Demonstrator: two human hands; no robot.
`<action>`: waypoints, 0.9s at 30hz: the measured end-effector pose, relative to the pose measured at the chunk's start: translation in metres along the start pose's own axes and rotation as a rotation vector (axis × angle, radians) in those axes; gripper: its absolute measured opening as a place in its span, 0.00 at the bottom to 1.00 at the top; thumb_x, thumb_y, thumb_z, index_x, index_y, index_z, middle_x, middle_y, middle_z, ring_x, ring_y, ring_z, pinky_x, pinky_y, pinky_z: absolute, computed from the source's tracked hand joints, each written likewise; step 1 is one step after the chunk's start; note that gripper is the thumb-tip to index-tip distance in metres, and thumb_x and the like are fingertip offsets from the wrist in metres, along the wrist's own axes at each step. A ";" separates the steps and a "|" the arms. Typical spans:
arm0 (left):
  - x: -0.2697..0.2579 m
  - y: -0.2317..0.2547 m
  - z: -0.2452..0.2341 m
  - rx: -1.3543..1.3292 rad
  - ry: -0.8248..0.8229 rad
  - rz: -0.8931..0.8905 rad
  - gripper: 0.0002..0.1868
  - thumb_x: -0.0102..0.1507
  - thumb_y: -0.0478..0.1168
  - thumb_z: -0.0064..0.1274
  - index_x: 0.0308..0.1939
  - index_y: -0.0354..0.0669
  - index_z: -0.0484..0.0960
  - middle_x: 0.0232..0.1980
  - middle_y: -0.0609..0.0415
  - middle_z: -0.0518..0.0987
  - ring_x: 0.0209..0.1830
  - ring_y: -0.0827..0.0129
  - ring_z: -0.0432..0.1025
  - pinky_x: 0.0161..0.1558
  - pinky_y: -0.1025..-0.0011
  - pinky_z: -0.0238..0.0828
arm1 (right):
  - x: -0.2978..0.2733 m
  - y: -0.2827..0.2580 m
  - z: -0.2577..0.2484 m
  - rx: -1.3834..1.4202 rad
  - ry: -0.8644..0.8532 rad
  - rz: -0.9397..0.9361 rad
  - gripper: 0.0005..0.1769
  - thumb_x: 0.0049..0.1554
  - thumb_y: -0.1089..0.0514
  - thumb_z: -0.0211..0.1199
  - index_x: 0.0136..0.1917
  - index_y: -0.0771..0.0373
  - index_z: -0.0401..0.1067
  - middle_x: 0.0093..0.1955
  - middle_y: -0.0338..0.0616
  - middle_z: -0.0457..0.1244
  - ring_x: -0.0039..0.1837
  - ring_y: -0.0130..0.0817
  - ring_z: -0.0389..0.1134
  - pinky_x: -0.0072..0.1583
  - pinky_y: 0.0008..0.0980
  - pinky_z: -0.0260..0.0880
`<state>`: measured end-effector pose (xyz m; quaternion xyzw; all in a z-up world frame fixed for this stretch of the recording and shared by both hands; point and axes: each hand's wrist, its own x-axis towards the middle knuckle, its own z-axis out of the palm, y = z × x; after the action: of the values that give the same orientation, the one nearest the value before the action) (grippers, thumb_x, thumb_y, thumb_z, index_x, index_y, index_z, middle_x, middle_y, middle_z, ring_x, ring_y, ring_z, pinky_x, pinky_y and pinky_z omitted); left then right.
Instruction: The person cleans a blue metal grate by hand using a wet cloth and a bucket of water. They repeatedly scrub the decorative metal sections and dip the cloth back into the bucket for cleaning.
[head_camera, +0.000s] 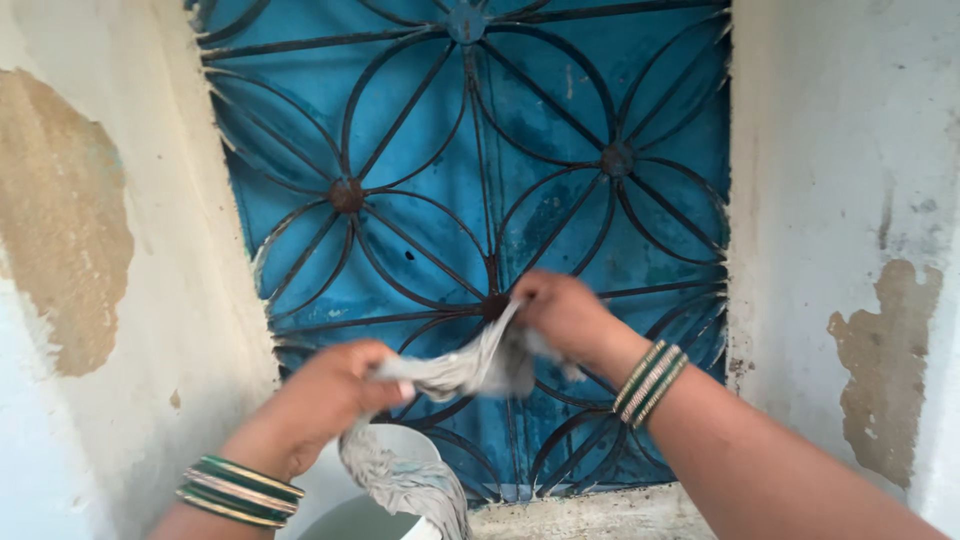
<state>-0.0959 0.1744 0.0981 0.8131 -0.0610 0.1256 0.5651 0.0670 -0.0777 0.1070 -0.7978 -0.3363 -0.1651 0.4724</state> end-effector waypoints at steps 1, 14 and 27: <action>0.002 0.001 -0.001 -0.116 0.026 0.040 0.11 0.60 0.32 0.58 0.47 0.34 0.84 0.41 0.51 0.83 0.41 0.68 0.74 0.48 0.69 0.68 | 0.000 -0.006 -0.002 0.012 -0.162 -0.037 0.08 0.51 0.61 0.67 0.46 0.60 0.76 0.43 0.43 0.68 0.45 0.31 0.68 0.48 0.34 0.70; 0.065 0.072 0.014 0.280 0.748 0.671 0.27 0.56 0.30 0.52 0.60 0.47 0.73 0.53 0.48 0.74 0.45 0.52 0.74 0.43 0.58 0.75 | 0.046 -0.074 -0.020 -0.916 0.363 -0.856 0.09 0.51 0.56 0.64 0.47 0.57 0.76 0.53 0.42 0.64 0.59 0.41 0.65 0.69 0.52 0.57; 0.071 0.030 0.074 1.308 0.483 0.488 0.23 0.60 0.36 0.48 0.57 0.64 0.83 0.49 0.49 0.68 0.50 0.52 0.69 0.45 0.57 0.75 | 0.060 -0.041 -0.022 -0.866 0.495 -1.062 0.05 0.54 0.54 0.63 0.40 0.56 0.76 0.58 0.37 0.64 0.53 0.36 0.66 0.66 0.46 0.61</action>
<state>-0.0246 0.0973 0.1205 0.8969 -0.0265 0.4339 -0.0814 0.0830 -0.0607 0.1788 -0.5818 -0.4657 -0.6660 0.0326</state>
